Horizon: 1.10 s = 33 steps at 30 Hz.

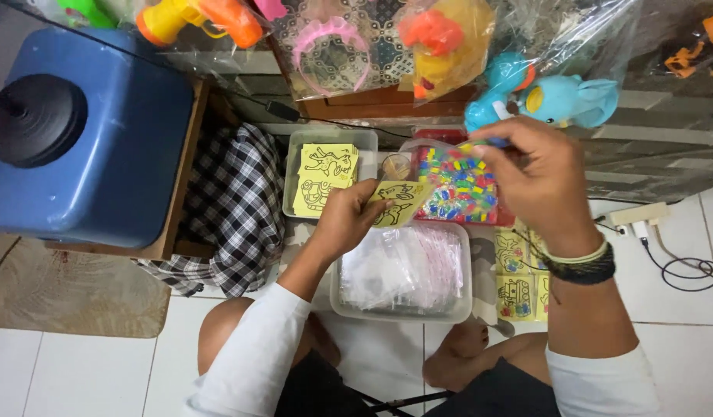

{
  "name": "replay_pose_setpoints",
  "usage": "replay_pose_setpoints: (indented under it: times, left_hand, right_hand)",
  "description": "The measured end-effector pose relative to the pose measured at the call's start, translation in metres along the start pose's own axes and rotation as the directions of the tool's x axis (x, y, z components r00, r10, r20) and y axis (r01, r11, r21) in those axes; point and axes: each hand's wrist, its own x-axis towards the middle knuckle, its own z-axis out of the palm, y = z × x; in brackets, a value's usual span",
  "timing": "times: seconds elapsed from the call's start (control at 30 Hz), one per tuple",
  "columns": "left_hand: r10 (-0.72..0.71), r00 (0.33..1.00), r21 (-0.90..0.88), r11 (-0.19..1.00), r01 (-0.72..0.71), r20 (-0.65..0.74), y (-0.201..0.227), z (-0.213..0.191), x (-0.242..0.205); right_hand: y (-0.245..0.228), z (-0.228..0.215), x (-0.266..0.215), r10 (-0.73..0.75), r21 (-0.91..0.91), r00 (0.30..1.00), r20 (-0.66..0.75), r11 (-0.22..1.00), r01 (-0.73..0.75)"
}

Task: The person places small colorful pieces onto sticker sheets by hand and then puts the completed sheets into plastic bags.

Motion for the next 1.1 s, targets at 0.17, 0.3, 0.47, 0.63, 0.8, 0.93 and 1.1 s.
replay_pose_setpoints:
  times: [0.17,0.3,0.47,0.63,0.8,0.93,1.1]
  left_hand:
    - [0.056,0.998,0.022,0.998,-0.057,0.010,0.004,0.001,-0.001]
    - [0.087,0.996,0.027,0.996,-0.087,0.024,0.004,0.001,-0.002]
    - [0.067,0.997,-0.013,0.998,-0.066,0.035,0.007,0.000,-0.002]
    - [0.025,0.999,-0.119,0.993,-0.022,0.025,0.006,-0.006,-0.003]
    - [-0.032,0.996,-0.184,0.983,0.015,-0.089,-0.009,-0.017,-0.001]
    - [0.013,0.970,-0.136,0.990,-0.047,-0.242,-0.026,-0.030,0.003]
    - [-0.025,0.958,-0.232,0.972,-0.043,-0.286,0.004,-0.054,-0.002]
  right_hand:
    - [0.004,0.009,0.001,-0.160,-0.131,0.982,0.103,0.976,0.173]
    - [0.020,0.020,-0.002,-0.178,-0.184,0.962,0.208,0.959,0.217]
    - [0.023,0.030,-0.003,-0.192,-0.282,0.944,0.267,0.921,0.267]
    - [0.003,0.025,0.001,-0.209,-0.206,0.951,0.226,0.944,0.257]
    - [0.008,0.023,0.000,0.044,0.093,0.992,-0.120,0.995,-0.033]
    - [0.091,0.065,0.000,0.122,0.048,0.989,-0.079,0.992,-0.119]
    - [0.192,0.155,-0.002,0.080,-0.387,0.995,0.051,0.920,-0.054]
